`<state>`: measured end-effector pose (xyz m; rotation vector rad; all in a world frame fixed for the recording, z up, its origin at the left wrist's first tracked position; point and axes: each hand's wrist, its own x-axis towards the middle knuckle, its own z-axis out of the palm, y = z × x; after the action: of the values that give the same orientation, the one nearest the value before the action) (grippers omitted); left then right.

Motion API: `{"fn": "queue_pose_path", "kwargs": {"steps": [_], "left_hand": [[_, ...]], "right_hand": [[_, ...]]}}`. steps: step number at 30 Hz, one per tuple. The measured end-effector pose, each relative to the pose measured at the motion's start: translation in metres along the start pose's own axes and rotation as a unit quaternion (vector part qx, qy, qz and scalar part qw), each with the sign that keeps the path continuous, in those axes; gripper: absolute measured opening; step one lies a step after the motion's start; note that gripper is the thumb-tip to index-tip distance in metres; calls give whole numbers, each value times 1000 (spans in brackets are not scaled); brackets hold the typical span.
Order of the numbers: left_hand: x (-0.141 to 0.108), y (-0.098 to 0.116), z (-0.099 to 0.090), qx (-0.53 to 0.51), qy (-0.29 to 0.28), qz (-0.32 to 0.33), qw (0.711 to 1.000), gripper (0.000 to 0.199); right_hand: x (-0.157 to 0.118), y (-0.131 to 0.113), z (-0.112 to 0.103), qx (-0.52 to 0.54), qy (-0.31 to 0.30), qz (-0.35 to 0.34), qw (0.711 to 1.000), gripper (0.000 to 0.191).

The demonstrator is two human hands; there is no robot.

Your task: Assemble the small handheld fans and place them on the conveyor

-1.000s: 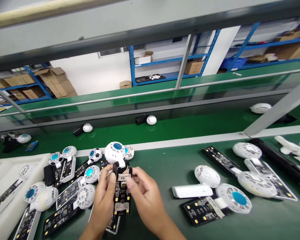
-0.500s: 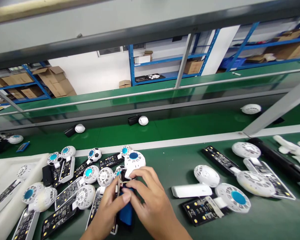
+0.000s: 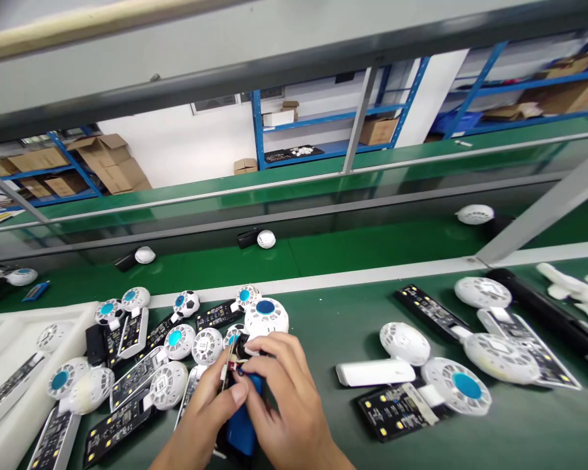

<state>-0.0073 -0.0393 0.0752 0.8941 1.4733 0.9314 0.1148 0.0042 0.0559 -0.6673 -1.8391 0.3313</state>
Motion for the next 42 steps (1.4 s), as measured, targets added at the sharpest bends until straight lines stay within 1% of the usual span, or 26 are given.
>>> {"fn": "queue_pose_path", "kwargs": {"steps": [3,7,13,18,19,22,24,26,28,29,31,32,33,35,36,38,40,42], "left_hand": [[-1,-1,0,8,3,6,1000,77],[-3,-2,0,7,16,10,1000,77],[-5,-7,2,-51,30,-10,998,75],[-4,-7,3,-102,12,-3,995,72],[-4,-6,3,-123,0,-3,992,70],[-5,-5,3,-191,-47,-4,980,56],[-7,-5,2,-214,-67,-6,975,49],[-7,-6,1,-189,-49,0,981,50],[-1,-3,-3,-144,-18,11,989,52],[5,0,-6,-119,-10,17,993,52],[27,12,-13,-83,-22,27,996,49],[42,20,-17,-66,-38,35,997,46],[60,29,-22,-49,-36,44,997,43],[98,48,-32,-16,-13,66,998,40],[117,56,-37,7,-7,82,997,39],[148,69,-45,54,5,110,992,38],[164,75,-50,112,28,132,985,42],[161,71,-52,180,57,148,971,48]], "right_hand": [[2,0,-1,-6,4,-19,1000,20],[2,-3,-2,-5,25,-26,999,24],[1,-9,0,52,21,-6,998,30],[-1,-7,-5,84,-3,-7,996,29],[-1,-7,-6,86,-7,-6,996,27],[0,-9,-9,93,-15,5,996,25],[0,-10,-9,100,-19,7,995,24],[1,-8,-10,89,-28,4,996,24],[-1,-3,-11,44,-41,8,998,23],[-2,1,-12,13,-45,17,999,26],[-6,8,-15,-40,-45,59,996,37],[-9,11,-16,-58,-43,93,993,40],[-11,14,-17,-68,-42,132,988,39],[-17,17,-16,-75,-48,205,975,37],[-21,18,-14,-73,-52,228,970,37],[-28,18,-9,-61,-58,242,967,38],[-36,17,-4,-49,-70,242,966,38],[-43,19,-1,-43,-92,244,964,36]]}}
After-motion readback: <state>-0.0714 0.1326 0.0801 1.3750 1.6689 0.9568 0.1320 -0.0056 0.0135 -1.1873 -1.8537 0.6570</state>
